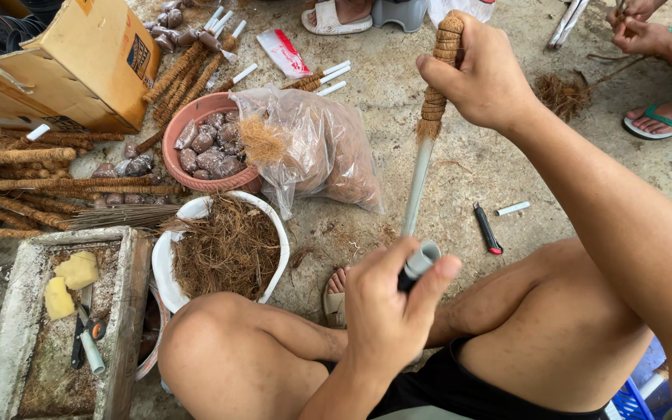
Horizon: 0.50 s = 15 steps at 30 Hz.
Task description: The person wraps coconut coir around a metal rod using a plastic tube as a guide, then secures the wrapped section with wire. The process is repeated to create a broom head.
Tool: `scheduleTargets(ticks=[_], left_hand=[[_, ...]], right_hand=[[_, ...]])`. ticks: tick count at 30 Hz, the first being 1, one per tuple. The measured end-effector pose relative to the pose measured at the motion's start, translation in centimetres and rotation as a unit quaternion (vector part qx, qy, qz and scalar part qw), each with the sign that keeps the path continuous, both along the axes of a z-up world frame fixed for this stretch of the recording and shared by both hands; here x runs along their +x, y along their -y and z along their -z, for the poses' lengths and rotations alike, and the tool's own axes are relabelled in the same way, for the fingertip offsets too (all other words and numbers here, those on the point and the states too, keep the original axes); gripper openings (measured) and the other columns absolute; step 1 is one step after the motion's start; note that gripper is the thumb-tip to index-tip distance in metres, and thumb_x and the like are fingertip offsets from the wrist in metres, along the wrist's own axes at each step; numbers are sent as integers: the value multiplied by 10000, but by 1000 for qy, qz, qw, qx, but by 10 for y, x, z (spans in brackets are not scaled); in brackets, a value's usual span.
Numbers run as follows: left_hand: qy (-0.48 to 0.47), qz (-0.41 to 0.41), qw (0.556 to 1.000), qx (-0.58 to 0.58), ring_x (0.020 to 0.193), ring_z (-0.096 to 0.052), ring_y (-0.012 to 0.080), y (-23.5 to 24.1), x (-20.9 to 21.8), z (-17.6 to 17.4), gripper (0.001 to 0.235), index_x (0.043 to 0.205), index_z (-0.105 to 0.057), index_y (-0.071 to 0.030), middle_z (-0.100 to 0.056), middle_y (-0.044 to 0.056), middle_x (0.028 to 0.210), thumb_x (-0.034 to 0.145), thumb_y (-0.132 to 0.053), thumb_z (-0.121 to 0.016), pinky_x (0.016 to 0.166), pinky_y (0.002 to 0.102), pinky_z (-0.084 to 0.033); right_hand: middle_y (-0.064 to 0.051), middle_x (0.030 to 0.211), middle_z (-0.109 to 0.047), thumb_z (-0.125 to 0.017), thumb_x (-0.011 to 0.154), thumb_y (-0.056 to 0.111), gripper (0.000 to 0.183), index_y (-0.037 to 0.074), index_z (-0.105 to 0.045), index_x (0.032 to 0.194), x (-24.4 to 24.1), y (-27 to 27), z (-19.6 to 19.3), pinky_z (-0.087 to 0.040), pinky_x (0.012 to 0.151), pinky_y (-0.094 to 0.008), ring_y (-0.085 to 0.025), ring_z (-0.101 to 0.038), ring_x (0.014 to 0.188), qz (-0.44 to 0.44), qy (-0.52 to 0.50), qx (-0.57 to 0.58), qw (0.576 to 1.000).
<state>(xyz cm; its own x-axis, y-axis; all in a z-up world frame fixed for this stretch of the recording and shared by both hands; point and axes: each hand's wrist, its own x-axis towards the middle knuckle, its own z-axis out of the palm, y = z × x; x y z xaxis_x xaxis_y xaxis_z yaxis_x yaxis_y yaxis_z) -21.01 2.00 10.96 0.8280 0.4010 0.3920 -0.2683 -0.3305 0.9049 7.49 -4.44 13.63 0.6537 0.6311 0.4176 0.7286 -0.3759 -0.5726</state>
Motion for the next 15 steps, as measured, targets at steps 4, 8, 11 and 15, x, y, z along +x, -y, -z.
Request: scheduleTargets(ticks=[4, 8, 11, 15], left_hand=[[2, 7, 999, 40, 595, -576, 253, 2, -21, -1, 405, 822, -614, -40, -546, 76, 623, 986, -391, -731, 577, 374, -426], [-4, 18, 998, 55, 584, -588, 246, -2, -27, -1, 407, 821, -627, -43, -568, 75, 617, 982, -405, -722, 578, 372, -427], [-1, 19, 998, 64, 590, -603, 246, -3, -26, 0, 410, 833, -642, -49, -586, 77, 626, 994, -420, -708, 579, 370, -434], [-17, 21, 997, 71, 559, -588, 243, -3, -26, 2, 419, 809, -644, -52, -576, 74, 594, 983, -428, -709, 556, 372, -432]], right_hand=[[-43, 724, -580, -709, 1047, 192, 276, 37, -506, 940, 1, -3, 5, -473, 589, -310, -120, -561, 655, 6, 0, 7, 1000], [-48, 697, -578, -720, 1025, 165, 257, 26, -524, 933, 3, -6, 9, -467, 582, -315, -134, -557, 634, 9, 20, 15, 1000], [-26, 683, -585, -698, 1010, 141, 217, 38, -530, 920, 9, -9, 10, -469, 558, -296, -111, -573, 611, 17, 20, 12, 1000], [-18, 672, -568, -675, 1025, 131, 234, 44, -515, 879, 16, -6, 15, -452, 529, -298, -103, -560, 582, 30, 9, 3, 999]])
